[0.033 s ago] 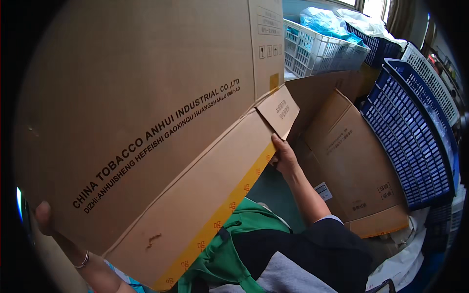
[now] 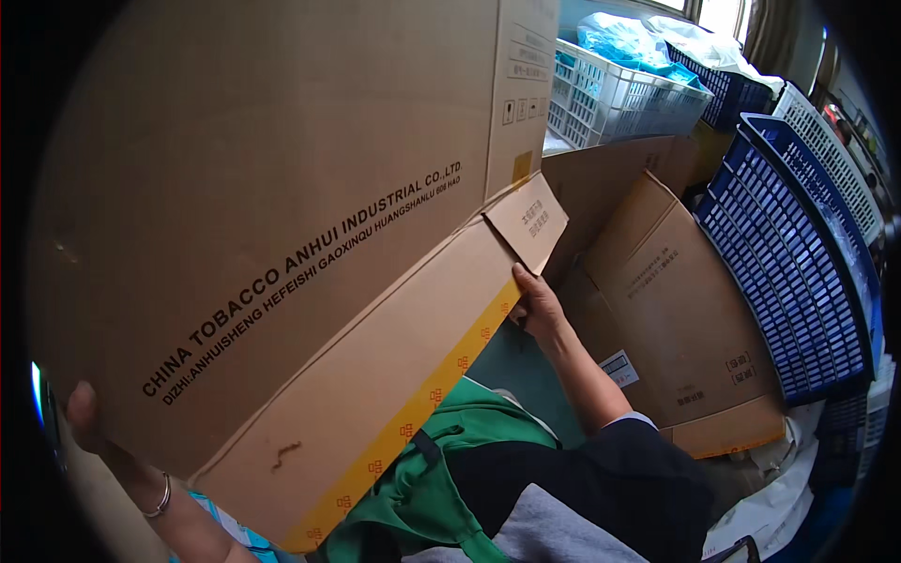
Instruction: The person assembles small teal electrical devices on a factory workbench. They use a screwdriver to tighten screws on the front panel, place a clear plastic cover over the gauge, and secure the back cover. The person handles multiple units sequentially, picking them from a stack and placing them back after assembly.
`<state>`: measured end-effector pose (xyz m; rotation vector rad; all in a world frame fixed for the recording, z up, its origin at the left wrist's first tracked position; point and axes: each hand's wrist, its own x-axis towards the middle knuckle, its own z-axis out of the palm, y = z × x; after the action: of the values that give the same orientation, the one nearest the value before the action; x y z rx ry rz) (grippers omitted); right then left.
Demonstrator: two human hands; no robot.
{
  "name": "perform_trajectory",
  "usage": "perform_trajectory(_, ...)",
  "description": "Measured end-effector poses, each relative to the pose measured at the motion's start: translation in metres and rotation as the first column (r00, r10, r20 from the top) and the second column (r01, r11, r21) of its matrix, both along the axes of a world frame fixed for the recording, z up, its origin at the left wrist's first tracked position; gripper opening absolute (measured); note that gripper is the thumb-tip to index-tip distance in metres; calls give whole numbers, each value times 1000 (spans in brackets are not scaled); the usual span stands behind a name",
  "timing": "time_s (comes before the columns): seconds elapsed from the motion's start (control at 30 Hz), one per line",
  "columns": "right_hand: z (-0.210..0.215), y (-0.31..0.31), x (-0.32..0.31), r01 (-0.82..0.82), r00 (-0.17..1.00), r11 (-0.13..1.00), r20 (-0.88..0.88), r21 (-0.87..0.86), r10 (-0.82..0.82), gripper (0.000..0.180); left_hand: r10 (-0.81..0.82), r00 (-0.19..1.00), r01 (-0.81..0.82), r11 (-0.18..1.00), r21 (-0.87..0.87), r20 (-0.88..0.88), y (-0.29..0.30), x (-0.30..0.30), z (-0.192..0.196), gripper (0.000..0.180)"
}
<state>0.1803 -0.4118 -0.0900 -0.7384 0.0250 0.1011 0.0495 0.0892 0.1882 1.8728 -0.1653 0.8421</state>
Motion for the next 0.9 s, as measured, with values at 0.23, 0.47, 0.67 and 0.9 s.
perform_trajectory(0.23, -63, 33, 26, -41, 968, 944, -222, 327, 119, 14, -246, 969, 238, 943, 231, 5, -48, 72, 48, 46)
perform_trajectory(0.47, -102, -1, 41, 75, 949, 875, -304, 478, 85, 15, -494, 860, 500, 767, 403, -127, -221, 156, 65, 60)
perform_trajectory(0.67, -142, -20, 95, 146, 950, 856, -313, 497, 19, 39, -331, 933, 133, 685, 716, 144, -192, 149, 27, 53)
perform_trajectory(0.9, -205, -24, 104, 74, 746, 987, -649, -144, -150, 42, -244, 944, 304, 906, 295, -223, -142, 70, -37, 47)
